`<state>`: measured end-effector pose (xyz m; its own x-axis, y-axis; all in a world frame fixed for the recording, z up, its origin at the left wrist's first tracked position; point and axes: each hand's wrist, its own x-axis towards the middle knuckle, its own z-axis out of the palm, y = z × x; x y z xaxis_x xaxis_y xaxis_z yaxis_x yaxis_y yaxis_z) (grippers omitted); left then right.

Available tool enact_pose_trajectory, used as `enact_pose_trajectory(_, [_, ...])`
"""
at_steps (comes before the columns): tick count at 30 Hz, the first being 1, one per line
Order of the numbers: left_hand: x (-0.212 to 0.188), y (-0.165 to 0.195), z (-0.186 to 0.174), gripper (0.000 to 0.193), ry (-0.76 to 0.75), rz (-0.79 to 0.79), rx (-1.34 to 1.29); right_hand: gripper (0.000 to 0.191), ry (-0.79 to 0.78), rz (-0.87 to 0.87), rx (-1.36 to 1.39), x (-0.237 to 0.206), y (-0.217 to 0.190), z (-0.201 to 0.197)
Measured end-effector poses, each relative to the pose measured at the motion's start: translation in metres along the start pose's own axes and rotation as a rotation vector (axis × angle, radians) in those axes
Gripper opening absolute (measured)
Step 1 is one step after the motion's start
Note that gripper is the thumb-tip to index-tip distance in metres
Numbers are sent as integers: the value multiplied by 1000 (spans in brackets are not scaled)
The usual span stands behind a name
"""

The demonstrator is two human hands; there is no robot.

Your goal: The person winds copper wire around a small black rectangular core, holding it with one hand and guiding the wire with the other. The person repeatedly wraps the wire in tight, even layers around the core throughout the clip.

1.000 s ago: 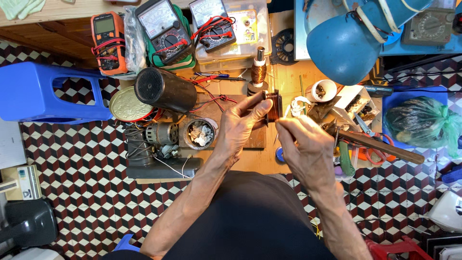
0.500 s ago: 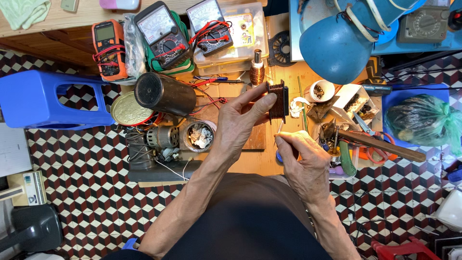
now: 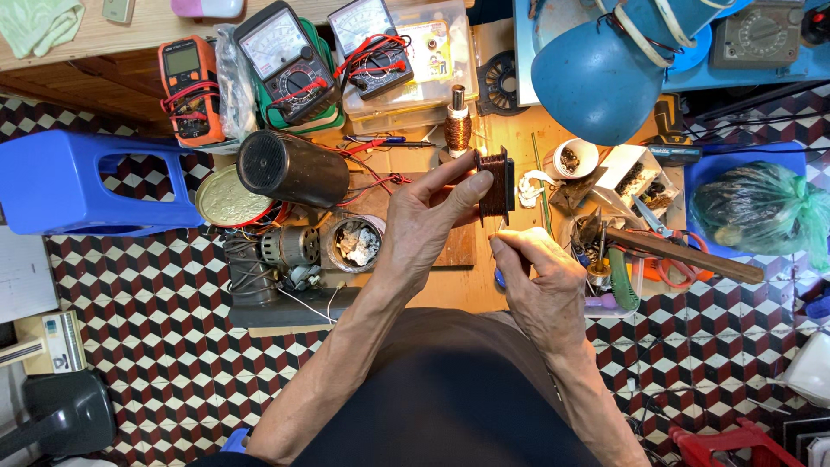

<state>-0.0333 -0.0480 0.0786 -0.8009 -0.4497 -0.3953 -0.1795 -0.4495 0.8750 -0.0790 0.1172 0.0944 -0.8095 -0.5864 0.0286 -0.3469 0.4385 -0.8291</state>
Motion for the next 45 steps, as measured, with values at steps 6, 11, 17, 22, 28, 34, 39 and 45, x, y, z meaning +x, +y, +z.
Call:
enact_pose_trajectory(6, [-3, -1, 2, 64, -15, -40, -47, 17, -42, 213, 44, 2, 8, 5])
enact_pose_trajectory(11, [-6, -3, 6, 67, -50, -63, -129, 16, -5, -2, 4, 3, 18, 7])
enact_pose_trajectory(17, [-19, 1, 2, 69, -35, -98, 45, 16, -80, 165, -75, 9, 37, 10])
enact_pose_trajectory(22, [-39, 3, -5, 63, -70, -73, 106, 17, -45, -291, -182, 48, 50, 8])
enact_pose_trajectory(28, [-49, -8, -6, 56, -135, -26, 67, 19, -86, -103, 87, 86, 27, -1])
enact_pose_trajectory(34, [-43, -16, -10, 54, -98, -120, -30, 15, -47, -218, 3, 88, 1, -10])
enact_pose_trajectory(39, [-42, -20, -9, 53, -105, -145, -32, 15, -23, -232, -36, 82, -3, -11])
enact_pose_trajectory(45, [-38, -20, -9, 55, -109, -169, 44, 14, -29, -229, -43, 84, 0, -10])
